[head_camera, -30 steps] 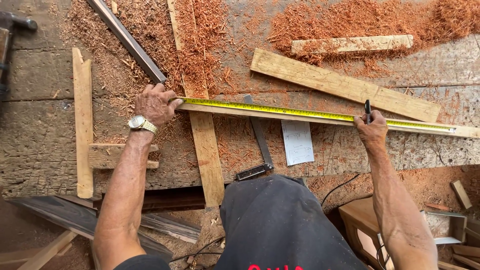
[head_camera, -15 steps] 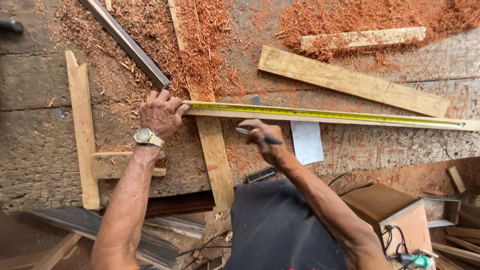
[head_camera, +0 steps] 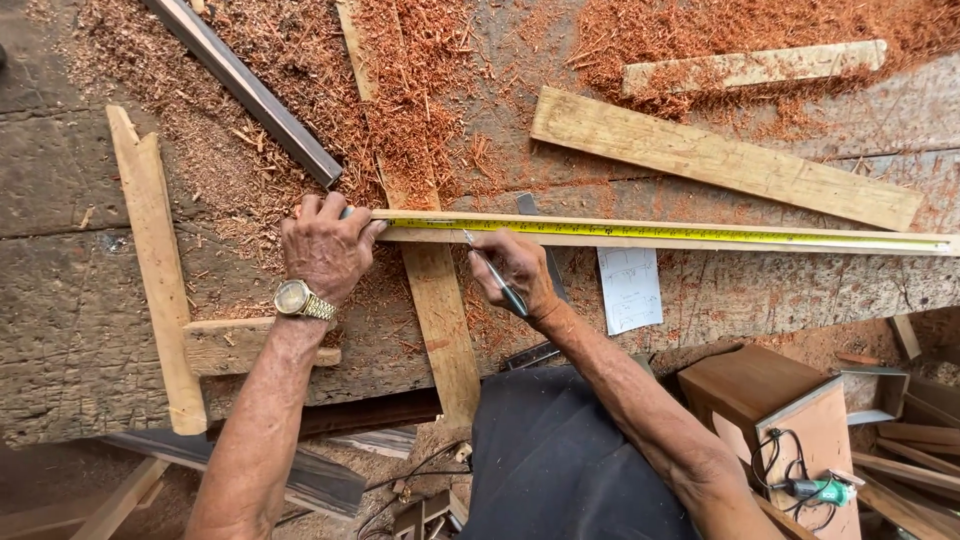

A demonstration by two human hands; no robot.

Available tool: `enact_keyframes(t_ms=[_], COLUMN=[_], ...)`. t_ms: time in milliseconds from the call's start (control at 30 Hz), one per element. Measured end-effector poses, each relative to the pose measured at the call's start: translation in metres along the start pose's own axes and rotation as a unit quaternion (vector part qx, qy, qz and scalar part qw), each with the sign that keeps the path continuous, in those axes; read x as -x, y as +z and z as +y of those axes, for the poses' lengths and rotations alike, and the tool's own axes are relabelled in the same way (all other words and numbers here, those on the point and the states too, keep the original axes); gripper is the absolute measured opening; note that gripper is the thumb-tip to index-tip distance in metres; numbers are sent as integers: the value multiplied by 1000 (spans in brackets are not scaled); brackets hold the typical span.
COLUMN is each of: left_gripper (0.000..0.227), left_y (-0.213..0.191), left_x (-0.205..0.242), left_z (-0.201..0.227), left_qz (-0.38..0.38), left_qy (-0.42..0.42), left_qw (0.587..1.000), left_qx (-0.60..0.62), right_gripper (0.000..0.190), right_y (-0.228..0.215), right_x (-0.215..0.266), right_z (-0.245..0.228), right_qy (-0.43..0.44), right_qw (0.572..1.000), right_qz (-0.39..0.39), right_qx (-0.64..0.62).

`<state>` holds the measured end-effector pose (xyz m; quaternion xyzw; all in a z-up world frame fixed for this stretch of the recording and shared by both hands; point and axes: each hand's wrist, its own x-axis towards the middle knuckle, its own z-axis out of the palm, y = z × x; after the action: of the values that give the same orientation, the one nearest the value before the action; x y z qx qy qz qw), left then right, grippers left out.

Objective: The person measures a long wooden plank with a tape measure and marks it with a pen. They then use a square ruler to draw a straight line across the plank at the marked point.

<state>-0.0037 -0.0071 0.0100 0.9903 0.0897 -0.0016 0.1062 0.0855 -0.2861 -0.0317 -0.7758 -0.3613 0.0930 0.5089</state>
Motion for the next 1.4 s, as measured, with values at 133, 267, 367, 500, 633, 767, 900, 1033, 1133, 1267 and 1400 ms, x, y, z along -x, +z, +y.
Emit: enact_keyframes(t_ms=[133,267,367,500,633,767,900,1033,1133,1267,1400], left_gripper=[31,32,32,33,30,31,31,32,32,31,32], left_y=[1,10,10,11,-1,-2,-8,-7,-7,-10,-8], left_x=[-1,1,-2,0,-4,-5,-7,-6,-6,-7,-6], left_z=[-1,-5,-7,-6,-1,0,2,2,2,4,3], left_qz=[0,-2,4,-14,0,-11,-11,-6,-6,-6,-1], left_qy=[2,2,5,-6,-3,-7,-5,-4,-8,-4,-1], left_qw=[1000,1000,1000,1000,1000,1000,1000,1000,1000,1000,1000], left_qx=[-7,-11,-13,-13,-1,4,3,7,11,4,4], right_gripper=[7,8,6,8,9,10,11,11,12,12,12], right_y=[4,2,6,2,0,-1,-4,-4,-3,-2,-3], right_x=[-5,-5,-8,-14,-14,-18,-22,-23,-20,-18,-21], right_z=[-7,-13,-11,-24,-19,-26,-34,-35,-32,-29,-33], right_qy=[63,50,9,69,112,101,83,58,71,63,58], right_qw=[998,998,1000,998,993,995,997,998,997,998,998], right_qz=[8,12,20,11,1,-3,1,6,3,5,7], right_qx=[-31,-22,-2,-12,-41,-14,-4,-2,4,8,0])
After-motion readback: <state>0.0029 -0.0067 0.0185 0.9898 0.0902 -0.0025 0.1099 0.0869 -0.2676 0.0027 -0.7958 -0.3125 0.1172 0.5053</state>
